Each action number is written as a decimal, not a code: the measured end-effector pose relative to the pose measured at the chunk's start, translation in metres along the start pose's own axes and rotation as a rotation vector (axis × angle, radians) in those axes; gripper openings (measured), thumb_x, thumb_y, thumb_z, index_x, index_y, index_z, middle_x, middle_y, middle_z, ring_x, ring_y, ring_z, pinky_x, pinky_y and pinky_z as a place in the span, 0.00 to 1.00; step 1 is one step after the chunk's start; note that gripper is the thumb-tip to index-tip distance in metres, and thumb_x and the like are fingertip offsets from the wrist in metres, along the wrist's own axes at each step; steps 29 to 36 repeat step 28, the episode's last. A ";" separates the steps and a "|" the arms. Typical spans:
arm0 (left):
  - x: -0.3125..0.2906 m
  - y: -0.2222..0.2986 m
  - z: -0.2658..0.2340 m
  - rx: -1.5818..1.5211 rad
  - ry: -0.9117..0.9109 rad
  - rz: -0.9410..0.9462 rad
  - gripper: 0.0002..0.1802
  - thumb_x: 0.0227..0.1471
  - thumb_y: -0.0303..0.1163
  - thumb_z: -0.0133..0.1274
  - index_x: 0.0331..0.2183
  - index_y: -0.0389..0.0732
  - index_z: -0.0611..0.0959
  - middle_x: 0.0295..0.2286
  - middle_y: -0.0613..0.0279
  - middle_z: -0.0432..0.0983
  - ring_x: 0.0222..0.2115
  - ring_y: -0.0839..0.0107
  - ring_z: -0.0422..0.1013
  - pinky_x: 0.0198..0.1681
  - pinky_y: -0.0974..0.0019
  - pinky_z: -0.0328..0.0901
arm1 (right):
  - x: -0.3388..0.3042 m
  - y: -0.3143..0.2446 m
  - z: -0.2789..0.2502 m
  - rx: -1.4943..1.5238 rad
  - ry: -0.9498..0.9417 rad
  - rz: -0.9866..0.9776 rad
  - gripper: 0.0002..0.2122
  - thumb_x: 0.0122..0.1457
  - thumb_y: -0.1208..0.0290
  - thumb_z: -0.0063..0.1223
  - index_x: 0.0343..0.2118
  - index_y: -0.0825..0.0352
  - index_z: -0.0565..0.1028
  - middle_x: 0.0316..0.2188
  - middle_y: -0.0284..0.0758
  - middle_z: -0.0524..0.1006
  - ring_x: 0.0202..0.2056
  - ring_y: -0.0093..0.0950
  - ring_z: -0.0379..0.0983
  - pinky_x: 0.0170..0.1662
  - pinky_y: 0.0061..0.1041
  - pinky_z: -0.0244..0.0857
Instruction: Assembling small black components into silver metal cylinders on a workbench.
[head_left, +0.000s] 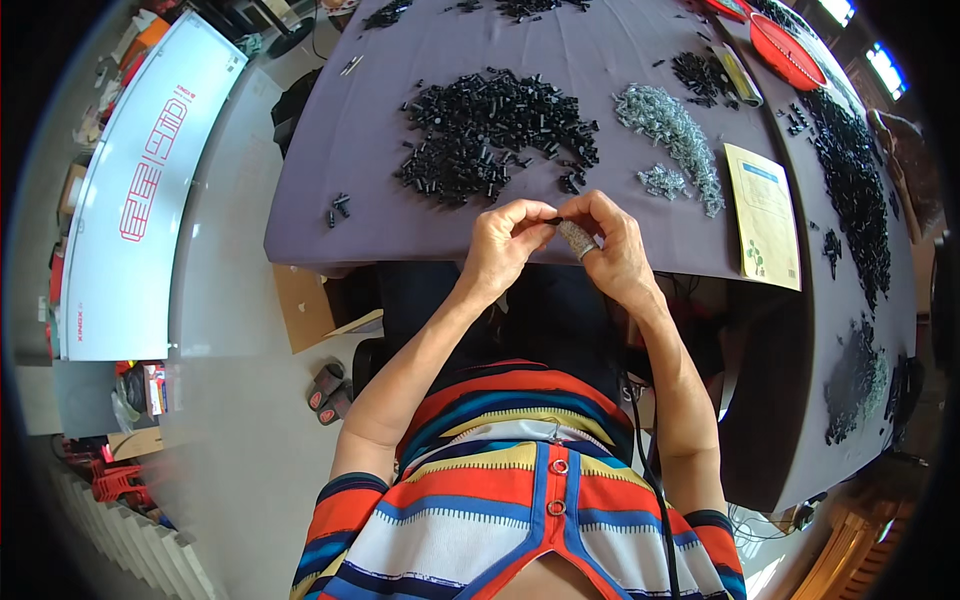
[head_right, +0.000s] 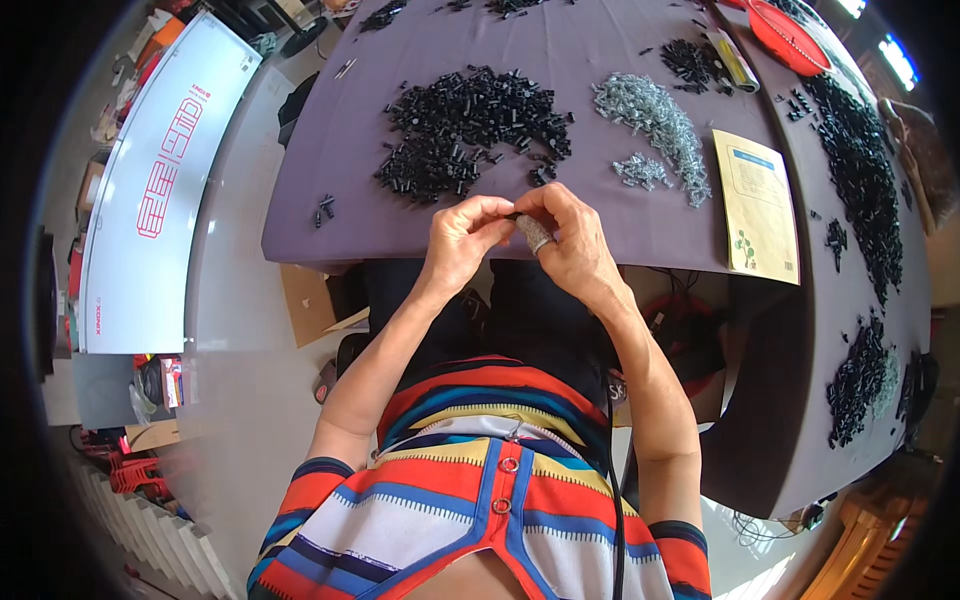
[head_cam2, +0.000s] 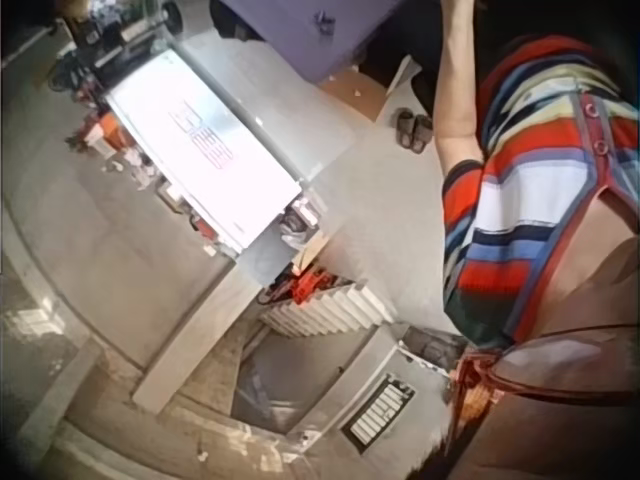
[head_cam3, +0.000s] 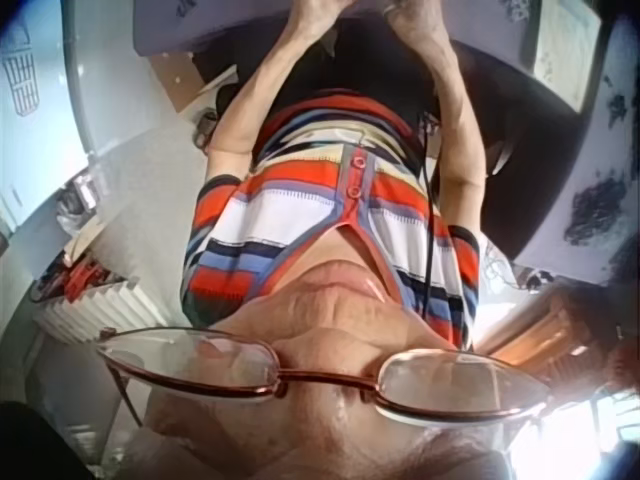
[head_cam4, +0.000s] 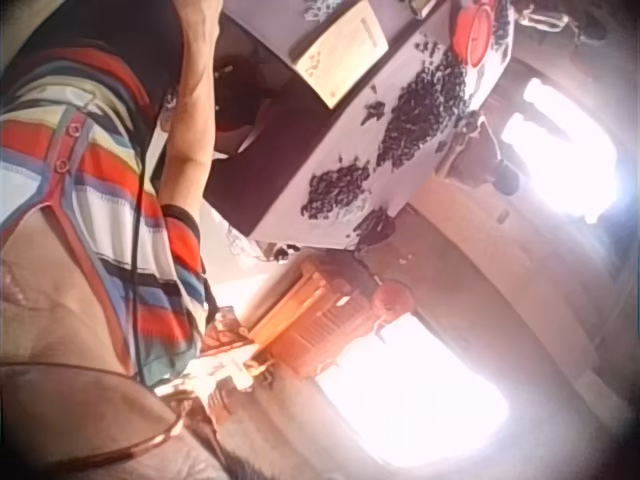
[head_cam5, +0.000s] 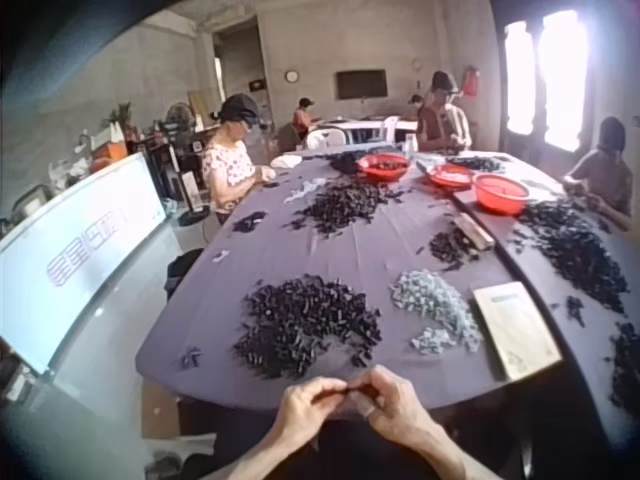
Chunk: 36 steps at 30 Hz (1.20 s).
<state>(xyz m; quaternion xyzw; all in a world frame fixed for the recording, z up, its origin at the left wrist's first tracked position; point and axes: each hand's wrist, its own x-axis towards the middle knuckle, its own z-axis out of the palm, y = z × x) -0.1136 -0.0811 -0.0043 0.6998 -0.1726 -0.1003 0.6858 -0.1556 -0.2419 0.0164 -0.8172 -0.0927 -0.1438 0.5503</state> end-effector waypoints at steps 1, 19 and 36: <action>-0.003 -0.002 -0.002 0.012 -0.009 0.014 0.09 0.49 0.16 0.52 0.35 0.35 0.81 0.26 0.67 0.77 0.27 0.82 0.71 0.32 0.77 0.68 | -0.001 -0.002 0.000 0.006 -0.036 0.038 0.11 0.46 0.87 0.52 0.34 0.70 0.71 0.28 0.38 0.75 0.31 0.31 0.75 0.34 0.27 0.67; -0.019 -0.020 -0.038 -0.338 0.120 0.036 0.07 0.50 0.20 0.54 0.35 0.34 0.80 0.26 0.66 0.75 0.25 0.81 0.70 0.28 0.77 0.68 | 0.067 0.010 0.036 -0.662 -0.022 -0.080 0.07 0.51 0.74 0.50 0.33 0.67 0.74 0.33 0.42 0.74 0.35 0.41 0.73 0.37 0.38 0.67; -0.022 -0.021 -0.040 -0.405 0.121 0.036 0.06 0.51 0.21 0.54 0.34 0.35 0.80 0.25 0.65 0.75 0.24 0.80 0.70 0.29 0.76 0.68 | 0.090 0.037 0.053 -0.934 -0.122 -0.010 0.10 0.50 0.67 0.57 0.34 0.63 0.78 0.31 0.40 0.75 0.34 0.40 0.74 0.36 0.37 0.68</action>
